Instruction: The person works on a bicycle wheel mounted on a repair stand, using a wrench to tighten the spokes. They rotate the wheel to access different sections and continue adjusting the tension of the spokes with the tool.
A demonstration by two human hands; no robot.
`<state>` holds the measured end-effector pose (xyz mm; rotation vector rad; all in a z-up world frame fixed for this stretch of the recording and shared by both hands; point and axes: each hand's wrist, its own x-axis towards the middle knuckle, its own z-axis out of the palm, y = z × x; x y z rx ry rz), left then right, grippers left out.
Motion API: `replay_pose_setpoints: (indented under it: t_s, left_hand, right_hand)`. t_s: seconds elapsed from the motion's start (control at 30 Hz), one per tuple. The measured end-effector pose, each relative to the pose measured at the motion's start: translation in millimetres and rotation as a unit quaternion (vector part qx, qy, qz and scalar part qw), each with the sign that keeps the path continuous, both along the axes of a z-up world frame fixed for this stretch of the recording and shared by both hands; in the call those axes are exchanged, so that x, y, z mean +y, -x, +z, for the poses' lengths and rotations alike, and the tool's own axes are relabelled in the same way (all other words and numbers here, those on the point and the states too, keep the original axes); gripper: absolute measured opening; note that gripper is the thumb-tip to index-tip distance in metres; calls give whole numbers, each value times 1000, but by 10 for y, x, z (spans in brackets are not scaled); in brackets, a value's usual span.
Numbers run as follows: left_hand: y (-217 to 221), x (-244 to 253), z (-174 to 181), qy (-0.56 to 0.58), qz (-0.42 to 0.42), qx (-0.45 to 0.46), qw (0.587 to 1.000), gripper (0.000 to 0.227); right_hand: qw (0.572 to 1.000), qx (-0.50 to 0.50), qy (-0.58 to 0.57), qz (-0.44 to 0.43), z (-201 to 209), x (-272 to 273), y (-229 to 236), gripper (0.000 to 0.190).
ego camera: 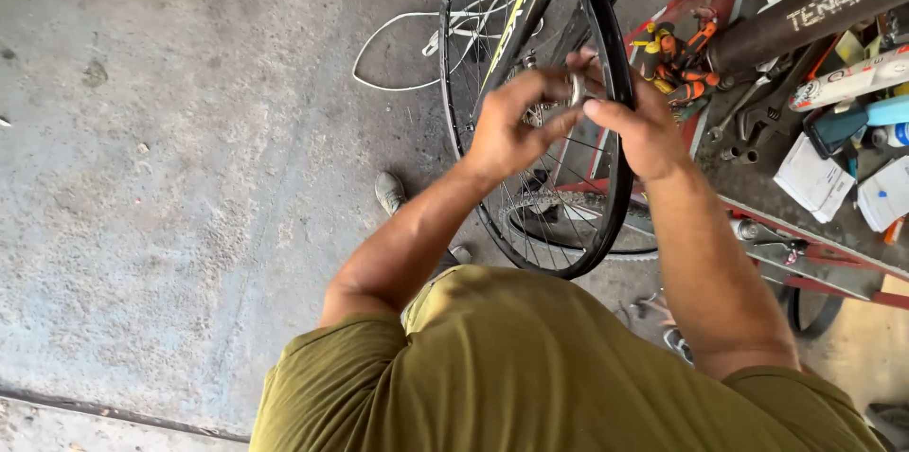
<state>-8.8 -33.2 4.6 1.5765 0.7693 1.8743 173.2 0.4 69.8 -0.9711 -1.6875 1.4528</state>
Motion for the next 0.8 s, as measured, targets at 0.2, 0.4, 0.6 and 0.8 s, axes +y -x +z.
replay_pose_setpoints:
  t_s: [0.2,0.4,0.6,0.8]
  left_hand:
    - [-89,80,201,90,86,35,992,41]
    - [-162,178,163,114,110,59,986,40]
    - [-113,184,255,109,187,246,945,31]
    - [-102,372,344,175,-59,58,981,17]
  right_hand:
    - [996,-65,-43,-53,38,-129,54,38]
    - [987,-110,-107,-35,-4,-112,-125,26]
    - [984,-113,-139,4,418,-258,146,39]
    - [994,-42,-89,40,141,-237,64,65]
